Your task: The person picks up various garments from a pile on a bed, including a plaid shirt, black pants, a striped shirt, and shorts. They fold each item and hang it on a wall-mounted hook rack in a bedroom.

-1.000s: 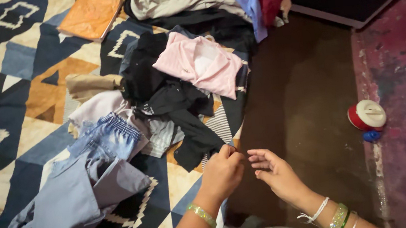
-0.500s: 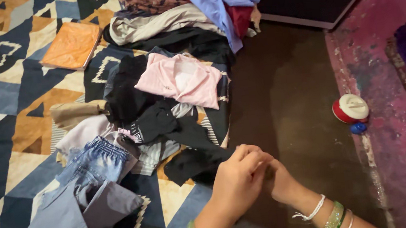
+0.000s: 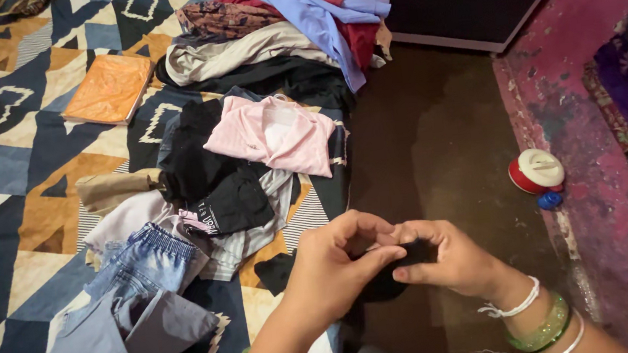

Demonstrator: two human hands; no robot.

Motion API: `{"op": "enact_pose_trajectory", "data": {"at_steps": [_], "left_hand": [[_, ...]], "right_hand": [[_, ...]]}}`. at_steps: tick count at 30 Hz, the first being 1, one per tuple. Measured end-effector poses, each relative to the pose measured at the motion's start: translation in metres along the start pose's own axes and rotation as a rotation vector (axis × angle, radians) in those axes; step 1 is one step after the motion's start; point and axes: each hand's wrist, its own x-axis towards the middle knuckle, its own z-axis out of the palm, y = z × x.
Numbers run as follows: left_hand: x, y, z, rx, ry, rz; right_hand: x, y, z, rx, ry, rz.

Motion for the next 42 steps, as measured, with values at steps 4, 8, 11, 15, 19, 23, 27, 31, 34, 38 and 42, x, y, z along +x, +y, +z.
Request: {"op": "enact_pose_trajectory", "data": {"at_steps": [4, 8, 11, 15, 19, 23, 27, 31, 34, 38, 42], "left_hand": [[0.001, 0.010, -0.002, 0.061, -0.037, 0.018], [-0.001, 0.025, -0.009, 0.217, -0.088, -0.171], [0.003, 0.029, -0.012, 0.318, -0.087, -0.139], [0.023, 0.037, -0.017, 0.535, -0.049, 0.163], [0.046, 0.052, -0.008, 0.497, -0.028, 0.105], [0.059, 0.057, 0.015, 0.480, -0.115, 0.167], [0.061, 0.050, 0.040, 0.519, -0.231, 0.252], [0.062, 0.047, 0.068, 0.516, -0.343, 0.264], [0.061, 0.046, 0.090, 0.487, -0.390, 0.266], [0.052, 0.044, 0.121, 0.382, -0.436, 0.232], [0.034, 0.051, 0.149, 0.332, -0.501, 0.211]], "right_hand": [[-0.001, -0.010, -0.002, 0.109, 0.107, -0.107], [-0.006, -0.031, -0.012, 0.003, 0.201, -0.240], [-0.012, -0.043, -0.018, -0.269, 0.265, -0.225], [-0.013, -0.052, -0.023, -0.312, 0.313, -0.249], [-0.011, -0.062, -0.024, -0.278, 0.383, -0.244], [-0.022, -0.075, -0.027, -0.498, 0.326, -0.362], [-0.044, -0.075, -0.027, -0.532, 0.348, -0.225], [-0.074, -0.075, -0.031, -0.404, 0.382, -0.005], [-0.096, -0.074, -0.030, -0.389, 0.449, 0.052], [-0.135, -0.075, -0.026, -0.338, 0.512, 0.089], [-0.185, -0.086, -0.026, -0.412, 0.504, 0.124]]}}
